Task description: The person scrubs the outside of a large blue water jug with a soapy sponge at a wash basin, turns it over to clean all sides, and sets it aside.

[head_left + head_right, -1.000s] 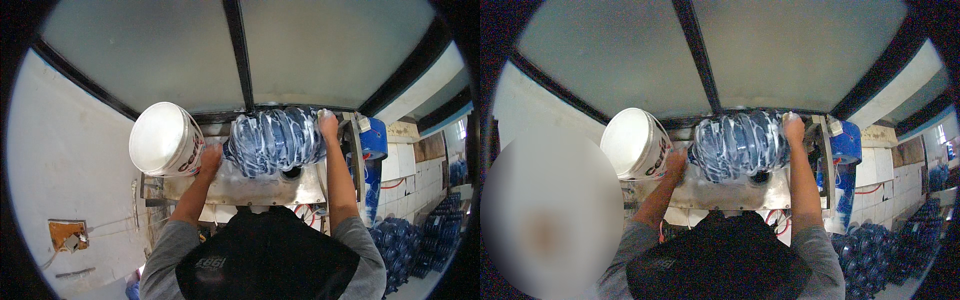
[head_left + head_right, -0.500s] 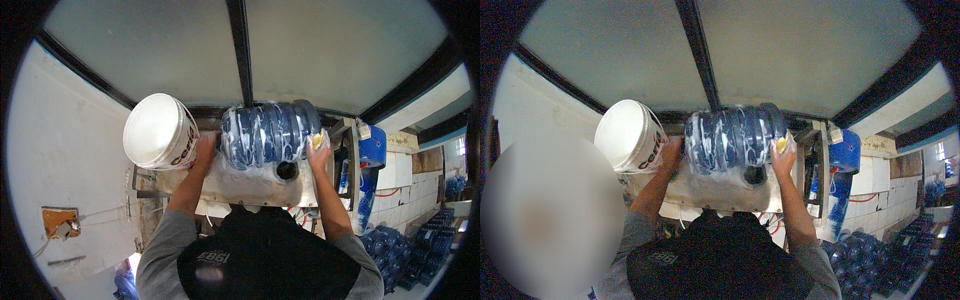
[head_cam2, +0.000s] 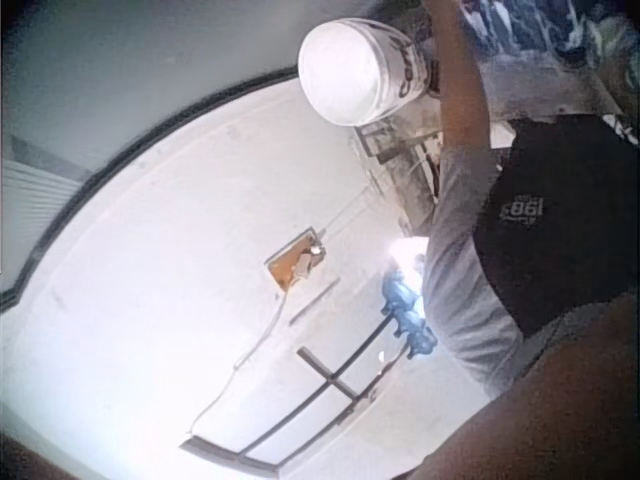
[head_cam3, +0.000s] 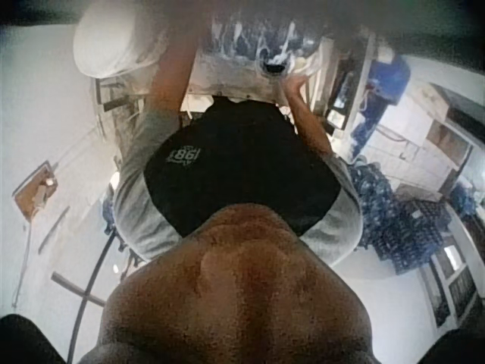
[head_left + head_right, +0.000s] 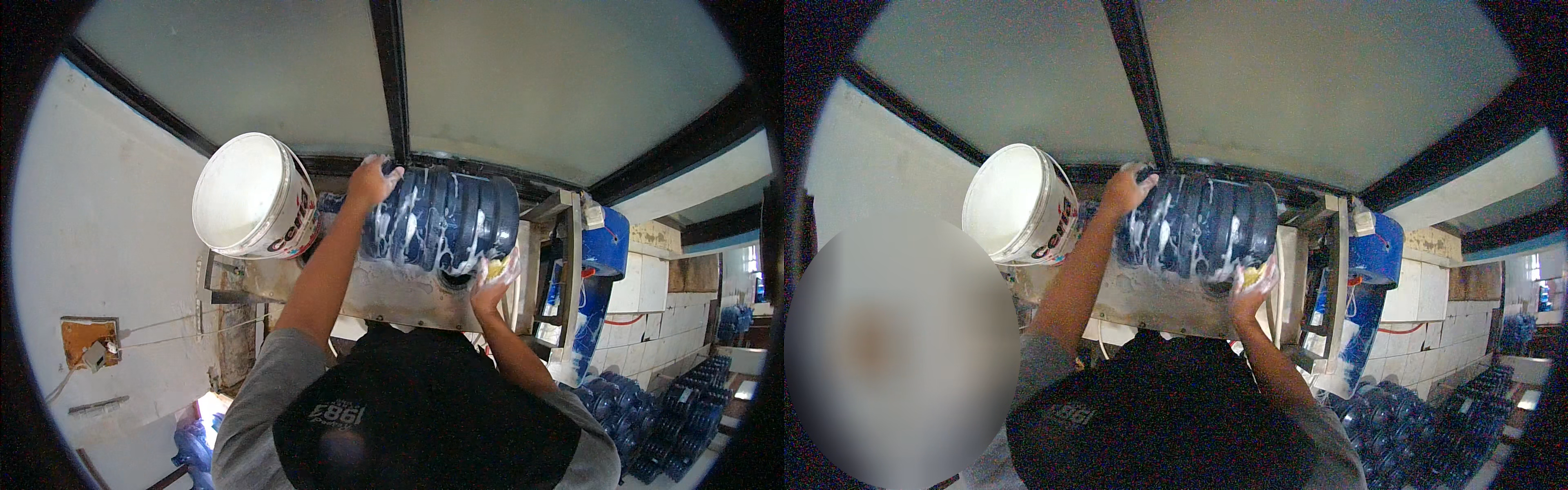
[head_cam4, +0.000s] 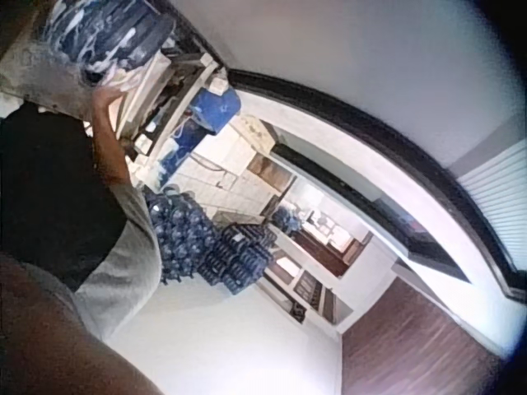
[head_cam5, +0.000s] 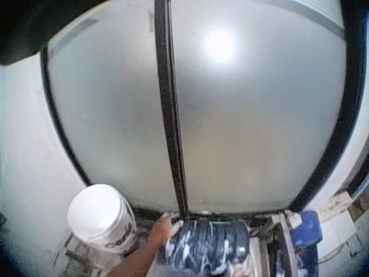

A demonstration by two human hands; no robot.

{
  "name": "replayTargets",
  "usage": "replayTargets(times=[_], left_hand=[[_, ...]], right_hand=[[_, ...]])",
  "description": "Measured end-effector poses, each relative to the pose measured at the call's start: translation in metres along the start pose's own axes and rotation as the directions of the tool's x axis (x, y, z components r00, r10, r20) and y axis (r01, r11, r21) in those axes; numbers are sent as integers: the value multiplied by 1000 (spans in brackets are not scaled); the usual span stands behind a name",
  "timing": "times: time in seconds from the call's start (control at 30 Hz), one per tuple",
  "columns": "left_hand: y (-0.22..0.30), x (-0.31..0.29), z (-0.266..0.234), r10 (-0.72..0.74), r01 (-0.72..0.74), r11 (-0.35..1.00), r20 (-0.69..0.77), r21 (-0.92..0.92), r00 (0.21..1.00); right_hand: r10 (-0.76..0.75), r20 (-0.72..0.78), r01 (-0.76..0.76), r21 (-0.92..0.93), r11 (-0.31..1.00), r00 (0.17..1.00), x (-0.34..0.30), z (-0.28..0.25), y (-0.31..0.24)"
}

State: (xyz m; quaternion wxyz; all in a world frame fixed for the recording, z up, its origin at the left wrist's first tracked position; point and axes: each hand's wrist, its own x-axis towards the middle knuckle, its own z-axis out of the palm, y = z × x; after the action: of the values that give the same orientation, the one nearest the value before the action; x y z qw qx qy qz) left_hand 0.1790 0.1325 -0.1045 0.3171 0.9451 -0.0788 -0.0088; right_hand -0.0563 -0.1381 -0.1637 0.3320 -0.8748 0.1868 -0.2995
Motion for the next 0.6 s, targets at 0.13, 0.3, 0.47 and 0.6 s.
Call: replayTargets(times=[0.13,0.3,0.47,0.6], left_hand=[[-13,-1,15,12,1,989,-88,146,996],[-13,-20,18,28,34,973,-260,230,965],[20,1,10,11,57,959,-235,279,972],[14,6,13,-68,134,947,-227,292,971]], right_hand=[[-163,127,181,-151,972,978,-5,-12,1],[-317,349,418,-266,869,882,116,-7,-81],[124,725,401,-505,765,678,234,73,-68],[70,727,407,-459,789,683,209,55,-96]])
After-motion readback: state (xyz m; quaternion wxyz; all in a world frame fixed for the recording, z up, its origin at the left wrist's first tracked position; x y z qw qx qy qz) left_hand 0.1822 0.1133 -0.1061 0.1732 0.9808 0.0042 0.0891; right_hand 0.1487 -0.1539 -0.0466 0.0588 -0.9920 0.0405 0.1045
